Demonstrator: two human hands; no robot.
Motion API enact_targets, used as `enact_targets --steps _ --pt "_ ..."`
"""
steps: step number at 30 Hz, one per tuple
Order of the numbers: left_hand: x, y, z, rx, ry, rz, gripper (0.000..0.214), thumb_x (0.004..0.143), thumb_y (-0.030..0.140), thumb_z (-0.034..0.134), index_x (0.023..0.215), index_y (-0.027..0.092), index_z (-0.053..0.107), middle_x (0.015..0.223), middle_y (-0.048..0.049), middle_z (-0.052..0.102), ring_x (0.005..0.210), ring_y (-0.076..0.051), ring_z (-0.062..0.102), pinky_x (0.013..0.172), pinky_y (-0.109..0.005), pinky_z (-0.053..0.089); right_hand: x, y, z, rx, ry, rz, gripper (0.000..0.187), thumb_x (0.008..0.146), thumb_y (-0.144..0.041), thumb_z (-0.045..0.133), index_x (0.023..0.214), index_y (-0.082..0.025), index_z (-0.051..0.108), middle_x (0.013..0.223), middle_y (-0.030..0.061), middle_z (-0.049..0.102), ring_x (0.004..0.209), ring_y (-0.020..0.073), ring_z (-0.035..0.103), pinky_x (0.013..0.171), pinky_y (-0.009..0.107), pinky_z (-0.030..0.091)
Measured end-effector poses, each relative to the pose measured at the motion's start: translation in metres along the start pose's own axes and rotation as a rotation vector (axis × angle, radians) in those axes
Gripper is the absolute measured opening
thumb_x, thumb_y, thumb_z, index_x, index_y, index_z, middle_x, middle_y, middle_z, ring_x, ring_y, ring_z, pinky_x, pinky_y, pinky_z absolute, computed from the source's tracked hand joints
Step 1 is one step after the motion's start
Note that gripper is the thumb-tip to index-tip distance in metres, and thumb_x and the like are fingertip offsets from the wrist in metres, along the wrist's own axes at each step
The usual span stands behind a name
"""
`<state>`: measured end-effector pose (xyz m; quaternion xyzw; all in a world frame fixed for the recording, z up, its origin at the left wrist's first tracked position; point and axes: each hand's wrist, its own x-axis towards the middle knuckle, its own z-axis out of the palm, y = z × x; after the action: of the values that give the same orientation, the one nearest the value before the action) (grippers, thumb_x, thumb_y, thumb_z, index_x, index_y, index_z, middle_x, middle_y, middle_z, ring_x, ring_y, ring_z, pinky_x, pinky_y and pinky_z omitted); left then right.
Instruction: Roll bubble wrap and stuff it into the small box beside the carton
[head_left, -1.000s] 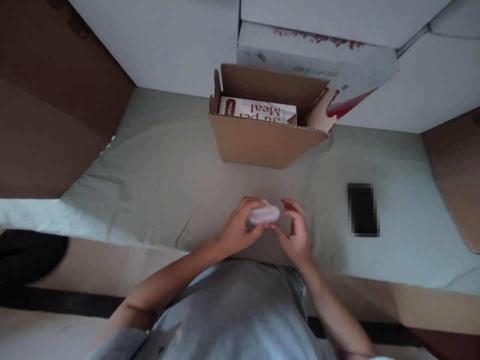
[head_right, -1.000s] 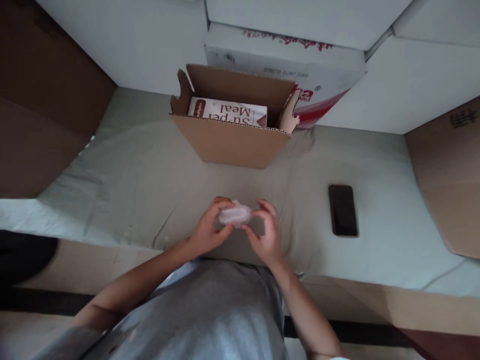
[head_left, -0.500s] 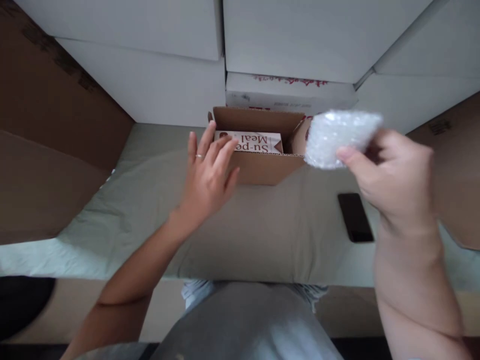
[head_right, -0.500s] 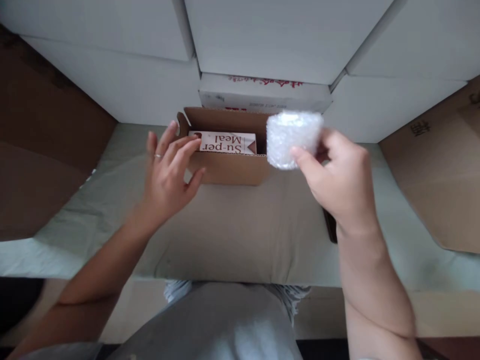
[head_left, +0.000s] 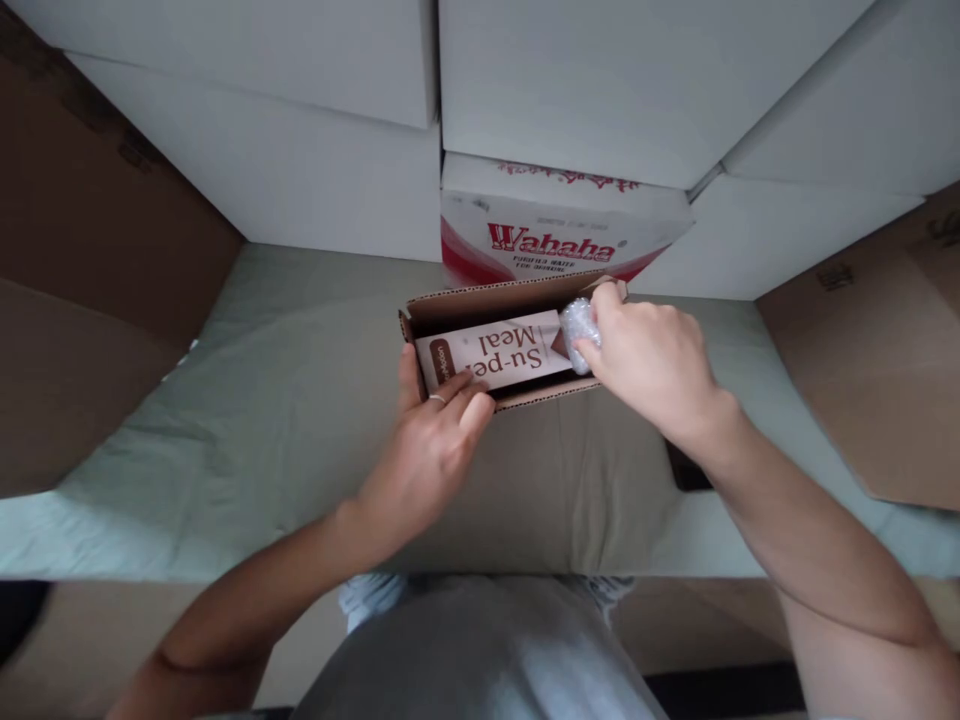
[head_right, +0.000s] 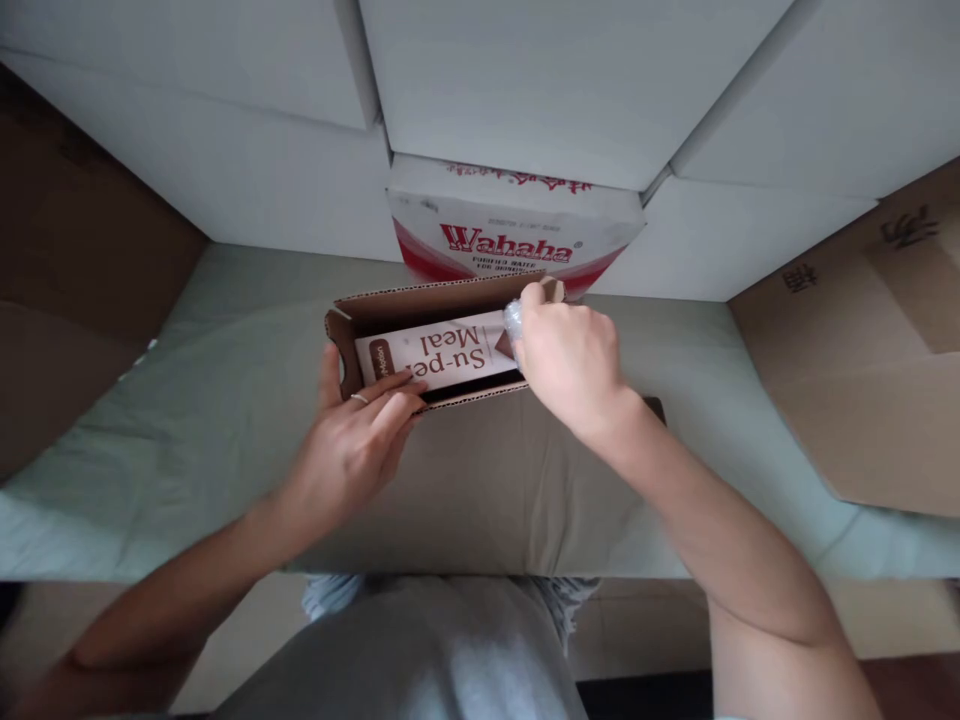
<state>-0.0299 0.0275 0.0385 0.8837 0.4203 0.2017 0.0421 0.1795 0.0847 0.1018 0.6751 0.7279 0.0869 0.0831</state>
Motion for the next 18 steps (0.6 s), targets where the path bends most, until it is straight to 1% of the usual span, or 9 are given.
enact_targets --steps 4,7,10,13,16,18 --pt "-0.004 0.003 0.001 -0.005 0.001 0.013 0.017 0.086 0.004 0.042 0.090 0.018 0.052 0.101 -0.0076 0.069 0.109 -0.024 0.061 0.113 -0.062 0.005 0.000 0.001 0.003 -0.017 -0.033 -0.030 0.039 0.082 -0.030 0.053 0.112 -0.005 0.053 0.079 0.0182 0.068 0.070 0.0319 0.065 0.056 0.035 0.041" --pt "-0.006 0.005 0.002 -0.020 0.012 0.028 0.018 0.085 0.004 0.041 0.089 0.018 0.052 0.102 -0.0078 0.070 0.109 -0.025 0.061 0.112 -0.062 0.007 -0.004 0.006 0.007 0.061 -0.083 -0.091 0.025 0.079 -0.025 0.056 0.099 -0.011 0.060 0.074 0.0144 0.068 0.068 0.0293 0.064 0.057 0.035 0.042" --pt "-0.008 0.006 0.003 -0.035 0.018 0.040 0.020 0.084 0.004 0.041 0.090 0.018 0.053 0.105 -0.0082 0.069 0.110 -0.027 0.060 0.112 -0.063 0.007 -0.006 0.010 0.013 0.132 -0.072 -0.127 0.017 0.076 -0.019 0.057 0.091 -0.014 0.062 0.068 0.0105 0.067 0.064 0.0263 0.063 0.056 0.034 0.043" --pt "-0.007 0.005 0.004 -0.046 0.036 0.022 0.022 0.084 0.003 0.040 0.089 0.019 0.054 0.103 -0.0078 0.069 0.108 -0.026 0.061 0.111 -0.064 0.006 0.002 0.008 0.020 0.138 -0.056 -0.128 0.013 0.074 -0.014 0.056 0.085 -0.013 0.064 0.064 0.0106 0.065 0.062 0.0250 0.062 0.055 0.033 0.043" --pt "-0.003 0.002 0.003 -0.024 0.030 0.017 0.023 0.083 0.002 0.040 0.088 0.020 0.053 0.098 -0.0079 0.070 0.103 -0.024 0.063 0.112 -0.062 0.005 0.016 0.002 0.023 0.163 -0.129 -0.157 0.012 0.074 -0.012 0.055 0.074 -0.015 0.066 0.064 0.0106 0.066 0.061 0.0226 0.061 0.054 0.031 0.042" --pt "0.001 -0.001 0.002 -0.008 0.023 0.022 0.020 0.085 0.004 0.040 0.088 0.019 0.054 0.095 -0.0082 0.070 0.099 -0.023 0.065 0.112 -0.062 0.006 0.022 0.000 0.020 0.183 -0.193 -0.191 0.014 0.074 -0.014 0.055 0.067 -0.016 0.067 0.063 0.0108 0.065 0.061 0.0218 0.061 0.053 0.031 0.041"
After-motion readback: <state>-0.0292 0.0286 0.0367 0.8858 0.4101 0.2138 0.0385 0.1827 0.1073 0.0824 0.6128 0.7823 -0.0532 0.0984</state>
